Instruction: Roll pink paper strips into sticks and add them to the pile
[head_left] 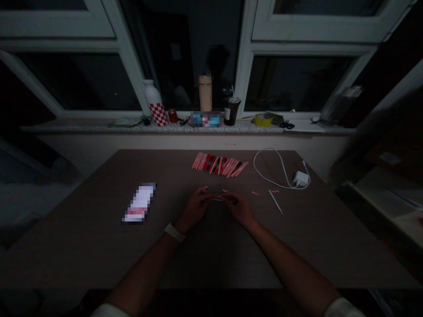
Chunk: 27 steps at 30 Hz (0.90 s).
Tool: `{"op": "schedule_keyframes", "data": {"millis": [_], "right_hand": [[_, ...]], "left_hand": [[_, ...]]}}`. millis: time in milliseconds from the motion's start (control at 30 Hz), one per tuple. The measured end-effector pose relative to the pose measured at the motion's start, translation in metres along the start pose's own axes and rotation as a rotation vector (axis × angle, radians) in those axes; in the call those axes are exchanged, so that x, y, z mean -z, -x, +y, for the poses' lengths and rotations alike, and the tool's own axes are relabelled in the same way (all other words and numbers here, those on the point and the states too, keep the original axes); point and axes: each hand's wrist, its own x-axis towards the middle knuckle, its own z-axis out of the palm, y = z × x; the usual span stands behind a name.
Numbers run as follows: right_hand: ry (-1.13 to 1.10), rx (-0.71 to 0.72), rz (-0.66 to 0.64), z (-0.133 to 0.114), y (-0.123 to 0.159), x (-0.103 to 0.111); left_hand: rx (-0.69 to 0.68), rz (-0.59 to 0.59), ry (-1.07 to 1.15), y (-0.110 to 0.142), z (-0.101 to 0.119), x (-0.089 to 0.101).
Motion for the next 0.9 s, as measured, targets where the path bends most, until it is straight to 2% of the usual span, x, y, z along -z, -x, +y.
{"op": "schedule_keyframes", "data": {"millis": [333,500,733,900], "right_hand": [[0.093,0.061,-0.016,0.0050,0.0002,0.0028],[0.105,0.066,-0.019,0.0021,0.0006,0.0038],[0.145,0.098,-0.029,-0.0004,0.0016,0.0045],[0.127,0.086,-0.006,-0.0005,0.0018,0.0030]], "left_hand": [[-0.018,0.063,0.012,-0.0003,-0.0019,0.0006],[-0.031,0.058,0.020,0.0000,-0.0042,0.0003],[0.040,0.075,0.018,0.0009,-0.0005,0.0008],[0.017,0.054,0.009,0.0001,0.0010,0.0017]]}}
